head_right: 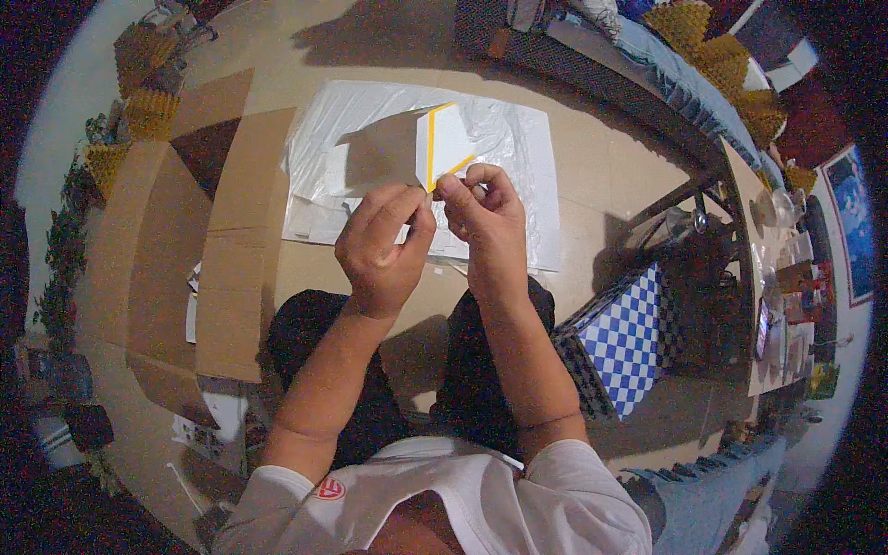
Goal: The person assembles small decorative paper boxes by folding flat printed sheets, applying adhesive tape to secure the edges, and shaping them into rectangular containers. The person handles multiple boxes one at a time, using a tape dispenser and scissors to complete the assembly.
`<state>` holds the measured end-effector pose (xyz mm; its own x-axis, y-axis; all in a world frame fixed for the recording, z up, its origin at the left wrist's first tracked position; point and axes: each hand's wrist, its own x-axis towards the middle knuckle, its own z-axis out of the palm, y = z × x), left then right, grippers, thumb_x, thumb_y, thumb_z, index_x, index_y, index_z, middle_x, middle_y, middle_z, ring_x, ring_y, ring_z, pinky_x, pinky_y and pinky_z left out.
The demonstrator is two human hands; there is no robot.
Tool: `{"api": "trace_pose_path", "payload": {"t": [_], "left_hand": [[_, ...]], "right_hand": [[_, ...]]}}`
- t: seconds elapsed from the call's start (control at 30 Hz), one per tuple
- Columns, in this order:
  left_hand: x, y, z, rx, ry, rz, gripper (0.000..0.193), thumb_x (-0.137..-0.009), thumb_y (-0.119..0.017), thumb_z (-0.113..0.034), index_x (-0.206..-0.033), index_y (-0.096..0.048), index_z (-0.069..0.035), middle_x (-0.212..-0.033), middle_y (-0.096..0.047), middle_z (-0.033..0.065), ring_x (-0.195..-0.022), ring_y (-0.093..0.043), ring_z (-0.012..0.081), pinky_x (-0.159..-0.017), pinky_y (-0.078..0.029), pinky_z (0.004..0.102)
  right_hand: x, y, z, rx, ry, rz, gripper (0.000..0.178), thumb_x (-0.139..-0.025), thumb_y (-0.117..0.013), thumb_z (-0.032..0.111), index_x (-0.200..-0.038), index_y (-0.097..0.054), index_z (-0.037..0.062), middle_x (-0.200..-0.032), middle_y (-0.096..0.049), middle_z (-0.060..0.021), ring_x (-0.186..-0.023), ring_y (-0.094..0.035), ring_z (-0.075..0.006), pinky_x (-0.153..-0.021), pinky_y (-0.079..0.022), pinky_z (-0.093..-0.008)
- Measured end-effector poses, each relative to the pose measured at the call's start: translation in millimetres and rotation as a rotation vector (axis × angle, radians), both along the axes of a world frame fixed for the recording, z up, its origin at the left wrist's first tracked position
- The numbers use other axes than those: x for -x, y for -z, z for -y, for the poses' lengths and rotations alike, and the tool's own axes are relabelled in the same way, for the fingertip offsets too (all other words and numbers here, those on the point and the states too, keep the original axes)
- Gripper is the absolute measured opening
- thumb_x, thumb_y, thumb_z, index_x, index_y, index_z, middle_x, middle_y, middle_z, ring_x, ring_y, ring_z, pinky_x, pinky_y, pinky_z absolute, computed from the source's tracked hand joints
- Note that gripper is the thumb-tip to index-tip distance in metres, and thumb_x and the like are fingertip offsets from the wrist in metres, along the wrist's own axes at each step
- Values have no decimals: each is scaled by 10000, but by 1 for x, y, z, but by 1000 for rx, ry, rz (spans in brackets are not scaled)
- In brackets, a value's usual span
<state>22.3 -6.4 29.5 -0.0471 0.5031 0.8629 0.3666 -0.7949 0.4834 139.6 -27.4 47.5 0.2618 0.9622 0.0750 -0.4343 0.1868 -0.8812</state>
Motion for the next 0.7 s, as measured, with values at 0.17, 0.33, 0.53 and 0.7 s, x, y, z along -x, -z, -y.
{"api": "trace_pose_path", "payload": {"t": [0.17, 0.33, 0.53, 0.7], "left_hand": [[0, 4, 3, 6, 20, -94, 236, -710, -728, 2, -934, -657, -22, -917, -630, 75, -778, -643, 240, -672, -530, 334], [-4, 8, 3, -22, 6, -102, 236, -703, -728, -3, -927, -656, -21, -911, -628, 74, -768, -642, 240, -667, -528, 340], [-10, 15, -1, 68, 34, -27, 197, -738, -713, -5, -926, -662, -31, -894, -639, 81, -743, -640, 250, -654, -526, 346], [-12, 12, -1, 86, 23, -31, 193, -746, -708, -7, -930, -663, -41, -897, -647, 79, -747, -642, 254, -652, -527, 349]], "right_hand": [[-6, 3, -1, 110, -16, 38, 244, -885, -676, 178, -1008, -493, 73, -758, -594, -32, -575, -458, -48, -480, -315, -189], [-5, 7, 0, 133, 16, 64, 366, -897, -660, 198, -1161, -456, 48, -818, -600, -36, -646, -536, -76, -513, -392, -191], [-4, 17, 3, 38, 23, 103, 498, -899, -651, 190, -1317, -407, 69, -858, -607, -36, -705, -559, -76, -513, -403, -192], [-10, 13, 5, 68, -26, 140, 579, -889, -649, 162, -1393, -371, 104, -851, -609, -36, -699, -564, -79, -491, -394, -190]]}}
